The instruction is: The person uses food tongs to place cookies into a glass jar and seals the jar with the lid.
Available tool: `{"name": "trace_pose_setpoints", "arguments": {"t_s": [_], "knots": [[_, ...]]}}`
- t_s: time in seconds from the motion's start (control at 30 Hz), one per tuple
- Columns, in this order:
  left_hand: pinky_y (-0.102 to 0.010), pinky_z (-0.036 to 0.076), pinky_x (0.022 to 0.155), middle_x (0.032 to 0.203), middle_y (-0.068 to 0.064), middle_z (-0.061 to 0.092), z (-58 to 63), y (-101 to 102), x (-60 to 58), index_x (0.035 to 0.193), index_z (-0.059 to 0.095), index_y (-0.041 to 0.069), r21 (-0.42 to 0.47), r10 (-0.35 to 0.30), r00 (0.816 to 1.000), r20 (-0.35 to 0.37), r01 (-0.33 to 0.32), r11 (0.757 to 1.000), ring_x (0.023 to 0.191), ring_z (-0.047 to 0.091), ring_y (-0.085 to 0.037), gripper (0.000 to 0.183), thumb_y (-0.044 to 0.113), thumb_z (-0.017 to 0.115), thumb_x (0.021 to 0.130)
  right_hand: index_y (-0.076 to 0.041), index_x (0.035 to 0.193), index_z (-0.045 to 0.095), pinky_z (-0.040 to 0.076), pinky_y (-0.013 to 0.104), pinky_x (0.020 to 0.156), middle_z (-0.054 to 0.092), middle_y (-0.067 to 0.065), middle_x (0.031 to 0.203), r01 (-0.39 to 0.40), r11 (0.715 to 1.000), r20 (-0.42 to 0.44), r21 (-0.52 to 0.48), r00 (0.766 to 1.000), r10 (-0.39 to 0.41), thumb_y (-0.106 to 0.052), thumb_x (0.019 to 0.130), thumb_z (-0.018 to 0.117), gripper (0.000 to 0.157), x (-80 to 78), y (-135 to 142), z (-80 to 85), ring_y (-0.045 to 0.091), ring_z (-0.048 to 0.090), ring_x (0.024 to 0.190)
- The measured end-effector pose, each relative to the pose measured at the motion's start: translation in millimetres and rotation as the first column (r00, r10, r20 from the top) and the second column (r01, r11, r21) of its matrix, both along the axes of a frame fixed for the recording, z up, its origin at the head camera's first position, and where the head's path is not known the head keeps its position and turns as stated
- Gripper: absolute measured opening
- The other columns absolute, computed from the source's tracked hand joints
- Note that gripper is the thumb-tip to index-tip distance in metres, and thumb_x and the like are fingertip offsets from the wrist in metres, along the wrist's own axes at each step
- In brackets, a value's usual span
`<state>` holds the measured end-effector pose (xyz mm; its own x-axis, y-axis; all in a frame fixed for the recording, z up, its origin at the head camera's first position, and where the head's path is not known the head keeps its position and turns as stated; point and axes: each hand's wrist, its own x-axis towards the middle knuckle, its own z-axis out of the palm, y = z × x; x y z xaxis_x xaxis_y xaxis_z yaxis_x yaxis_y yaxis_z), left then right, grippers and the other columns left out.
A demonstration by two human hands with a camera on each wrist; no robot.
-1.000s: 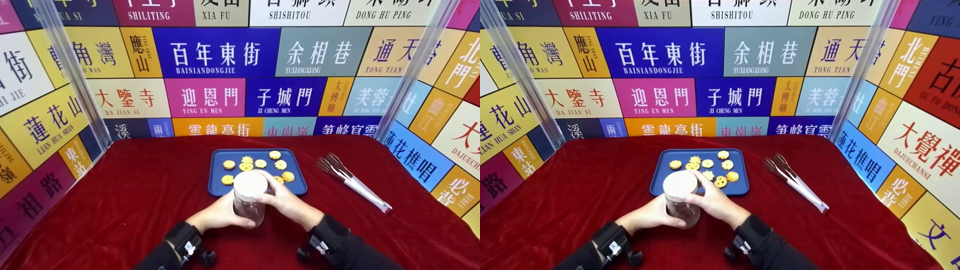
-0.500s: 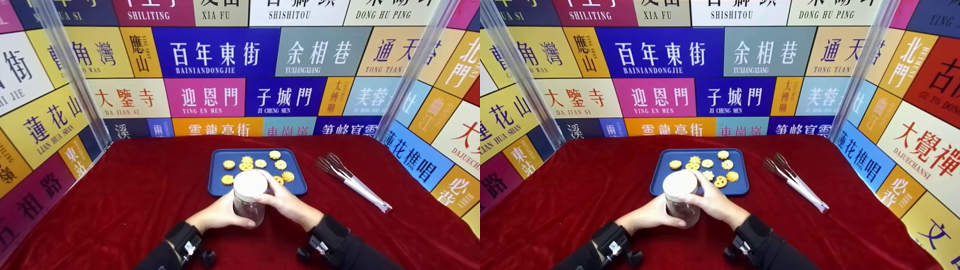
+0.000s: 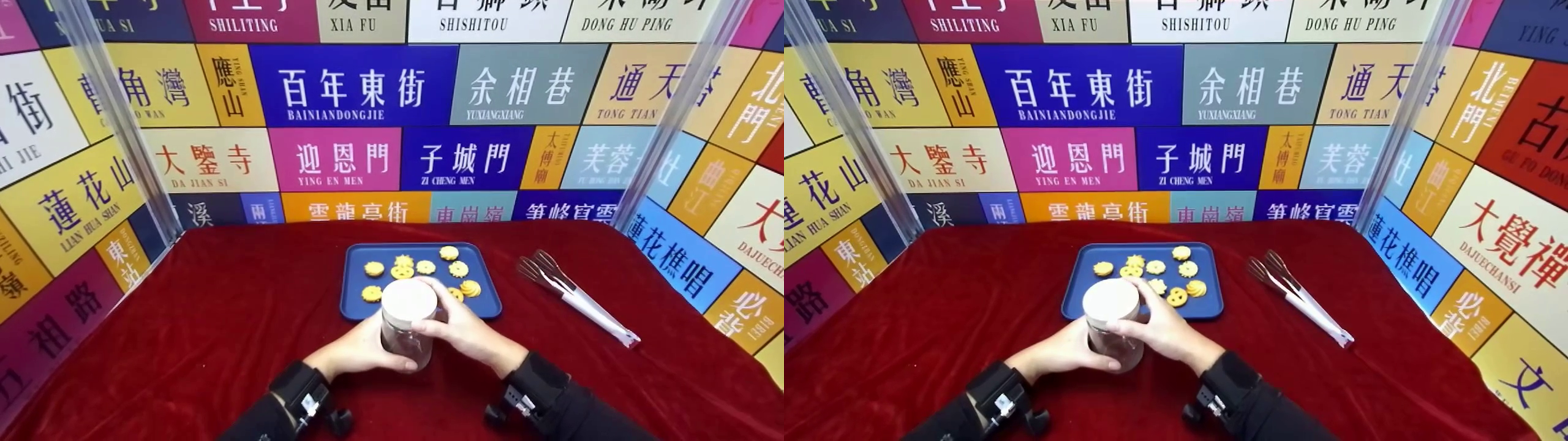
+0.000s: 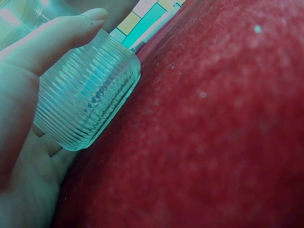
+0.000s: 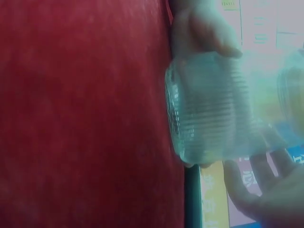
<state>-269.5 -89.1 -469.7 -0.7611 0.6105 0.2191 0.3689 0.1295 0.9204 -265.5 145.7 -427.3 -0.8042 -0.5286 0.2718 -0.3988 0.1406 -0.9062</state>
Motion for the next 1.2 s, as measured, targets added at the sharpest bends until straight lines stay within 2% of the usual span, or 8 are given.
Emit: {"name": "trace_pose_setpoints", "arguments": {"t_s": [0.1, 0.2, 0.4, 0.6, 0.7, 0.8, 1.07, 1.2], "knots": [[-0.033, 0.044, 0.117, 0.146, 0.005, 0.057, 0.1, 0, 0.0, 0.156, 0.04, 0.017, 0.002, -0.002, 1.0, 0.001, 0.002, 1.0, 0.135, 0.057, -0.013, 0.096, 0.018, 0.097, 0.078, 0.001, 0.162, 0.034, 0.035, 0.056, 0.119, 0.051, 0.021, 0.153, -0.014, 1.0, 0.027, 0.003, 1.0, 0.014, -0.025, 0.098, 0.076, 0.081, -0.6, 4, -0.6, 0.032, 0.051, 0.136], [-0.033, 0.044, 0.118, 0.146, 0.005, 0.057, 0.1, 0, -0.1, 0.156, 0.04, 0.017, -0.001, -0.002, 1.0, 0.004, 0.002, 1.0, 0.135, 0.056, -0.013, 0.097, 0.018, 0.097, 0.078, 0.004, 0.162, 0.031, 0.036, 0.055, 0.119, 0.05, 0.023, 0.153, -0.022, 1.0, 0.034, 0.009, 0.999, 0.021, -0.026, 0.099, 0.074, 0.082, -0.8, 6, -1.6, 0.032, 0.052, 0.135], [-0.033, 0.044, 0.117, 0.145, 0.005, 0.058, -0.7, 0, -1.6, 0.155, 0.041, 0.018, -0.002, -0.014, 1.0, -0.011, 0.014, 1.0, 0.135, 0.057, -0.014, 0.095, 0.018, 0.096, 0.078, -0.008, 0.162, 0.033, 0.046, 0.043, 0.111, 0.053, 0.016, 0.151, -0.05, 0.999, -0.026, -0.014, 0.998, 0.05, -0.027, 0.094, 0.081, 0.086, -1.9, 1, -1.8, 0.028, 0.055, 0.133], [-0.034, 0.042, 0.119, 0.148, 0.004, 0.056, -0.1, 0, -2.8, 0.158, 0.039, 0.02, 0.018, -0.052, 0.998, -0.041, 0.053, 0.998, 0.138, 0.054, -0.016, 0.096, 0.017, 0.095, 0.08, -0.01, 0.151, 0.038, 0.046, 0.048, 0.108, 0.057, 0.013, 0.143, 0.049, 0.999, -0.062, 0.006, 0.997, -0.048, -0.034, 0.086, 0.09, 0.087, 2.2, -7, -1.9, 0.027, 0.058, 0.128], [-0.034, 0.043, 0.118, 0.148, 0.003, 0.056, 0.2, 1, -2.7, 0.157, 0.04, 0.021, 0.02, -0.058, 0.997, -0.042, 0.059, 0.998, 0.137, 0.054, -0.016, 0.094, 0.018, 0.094, 0.08, -0.009, 0.147, 0.04, 0.045, 0.05, 0.109, 0.059, 0.012, 0.14, 0.102, 0.995, -0.07, 0.024, 0.993, -0.1, -0.034, 0.085, 0.092, 0.085, 4.7, -9, -2.1, 0.027, 0.058, 0.127], [-0.035, 0.044, 0.117, 0.147, 0.003, 0.057, 0.3, 0, -2.1, 0.156, 0.041, 0.021, 0.021, -0.051, 0.998, -0.037, 0.052, 0.998, 0.136, 0.055, -0.017, 0.093, 0.018, 0.095, 0.08, -0.008, 0.148, 0.042, 0.046, 0.05, 0.109, 0.059, 0.013, 0.139, 0.118, 0.993, -0.071, 0.027, 0.991, -0.115, -0.03, 0.086, 0.091, 0.082, 5.7, -10, -2.3, 0.028, 0.059, 0.126], [-0.033, 0.044, 0.117, 0.145, 0.005, 0.058, -0.9, 1, -0.9, 0.154, 0.043, 0.018, 0.003, -0.013, 1.0, -0.001, 0.013, 1.0, 0.134, 0.057, -0.014, 0.092, 0.017, 0.096, 0.079, -0.005, 0.152, 0.046, 0.045, 0.048, 0.111, 0.059, 0.014, 0.142, 0.032, 0.999, -0.038, -0.026, 0.999, -0.033, -0.025, 0.091, 0.086, 0.075, 1.7, -6, 0.4, 0.028, 0.058, 0.128], [-0.034, 0.045, 0.117, 0.145, 0.003, 0.059, -1.2, 1, -1.9, 0.154, 0.042, 0.017, 0.026, -0.033, 0.999, 0.01, 0.033, 0.999, 0.135, 0.058, -0.016, 0.091, 0.014, 0.095, 0.079, -0.003, 0.155, 0.043, 0.045, 0.047, 0.112, 0.058, 0.016, 0.145, 0.022, 0.999, -0.038, -0.039, 0.999, -0.024, -0.024, 0.093, 0.084, 0.077, 1.9, -4, 4.9, 0.029, 0.058, 0.129]]}}
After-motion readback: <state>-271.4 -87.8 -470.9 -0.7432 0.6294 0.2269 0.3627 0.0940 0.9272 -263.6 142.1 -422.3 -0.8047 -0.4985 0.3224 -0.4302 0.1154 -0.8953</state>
